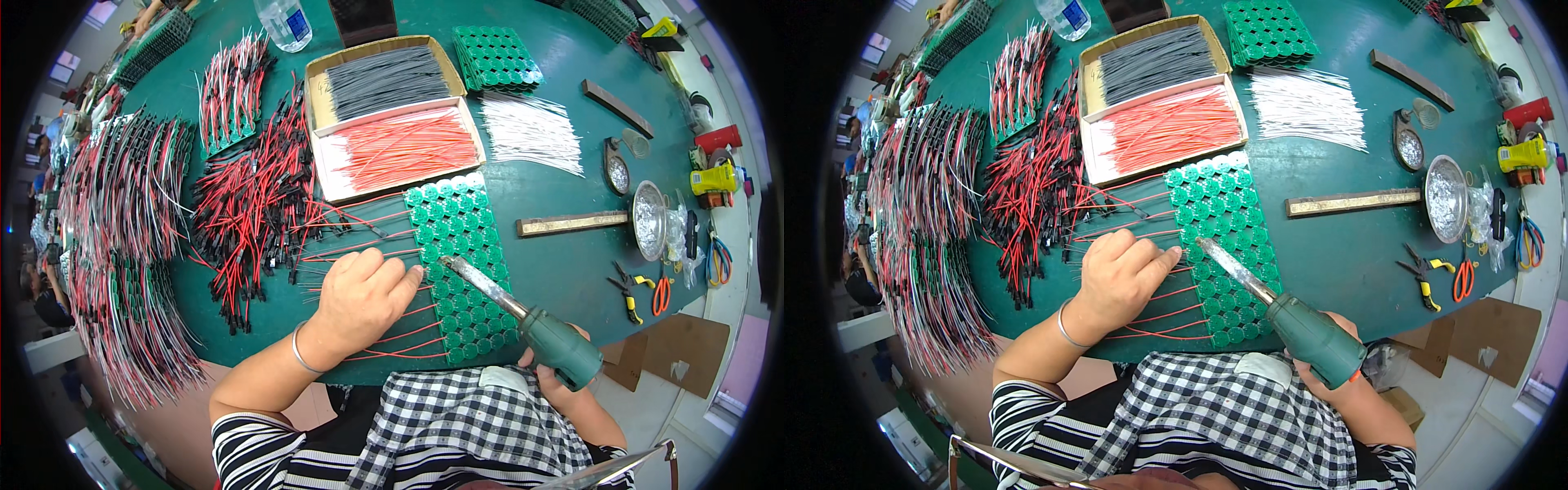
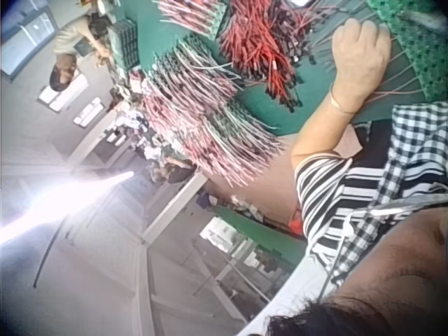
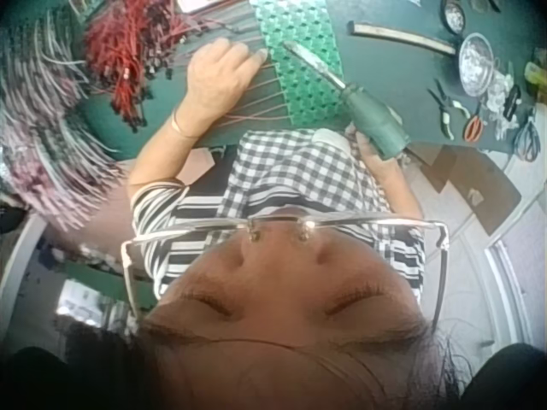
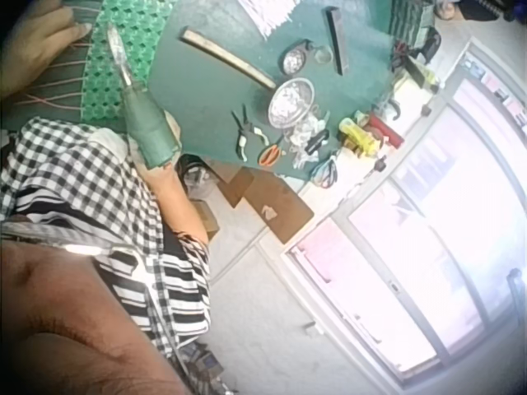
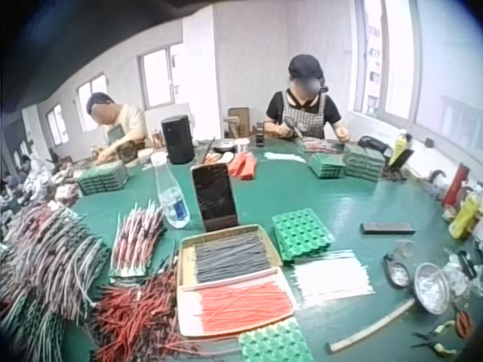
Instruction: The person inserts wires into a circuit board, then uses a heat gun to secure the connections.
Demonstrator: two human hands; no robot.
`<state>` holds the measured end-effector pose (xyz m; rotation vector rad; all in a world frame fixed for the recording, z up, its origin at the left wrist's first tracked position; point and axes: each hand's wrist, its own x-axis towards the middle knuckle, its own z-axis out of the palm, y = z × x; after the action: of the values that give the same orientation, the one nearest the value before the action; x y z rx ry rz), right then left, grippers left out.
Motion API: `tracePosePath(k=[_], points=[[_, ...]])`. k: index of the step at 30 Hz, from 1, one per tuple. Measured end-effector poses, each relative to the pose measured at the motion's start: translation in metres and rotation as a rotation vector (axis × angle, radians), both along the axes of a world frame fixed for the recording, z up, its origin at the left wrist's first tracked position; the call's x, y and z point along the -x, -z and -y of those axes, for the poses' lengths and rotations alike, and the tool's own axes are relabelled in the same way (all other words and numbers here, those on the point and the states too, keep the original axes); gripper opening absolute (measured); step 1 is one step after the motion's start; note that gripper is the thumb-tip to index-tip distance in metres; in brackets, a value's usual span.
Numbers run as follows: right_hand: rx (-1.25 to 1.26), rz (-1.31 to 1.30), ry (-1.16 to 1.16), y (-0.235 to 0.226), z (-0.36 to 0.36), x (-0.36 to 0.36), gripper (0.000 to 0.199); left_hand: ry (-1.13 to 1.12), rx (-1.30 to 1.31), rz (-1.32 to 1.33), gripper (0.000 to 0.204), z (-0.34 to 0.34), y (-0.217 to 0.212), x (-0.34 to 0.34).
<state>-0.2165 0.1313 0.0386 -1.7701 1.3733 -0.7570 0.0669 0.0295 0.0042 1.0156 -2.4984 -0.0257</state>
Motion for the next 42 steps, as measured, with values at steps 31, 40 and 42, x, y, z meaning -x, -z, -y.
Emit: tracePosePath(k=[31,40,42], points=[[0.025,0.020,-0.001,0.018,-0.022,0.008,0.027,0.025,-0.070,-0.027,0.018,-0.017,-0.001,0.005],[-0.016,-0.023,-0.022,-0.002,-0.015,0.006,0.026,0.026,-0.067,-0.016,0.017,-0.017,0.000,0.005],[0.022,-0.061,-0.035,-0.002,-0.018,0.008,0.026,0.028,-0.068,-0.019,0.018,-0.017,0.000,0.005]])
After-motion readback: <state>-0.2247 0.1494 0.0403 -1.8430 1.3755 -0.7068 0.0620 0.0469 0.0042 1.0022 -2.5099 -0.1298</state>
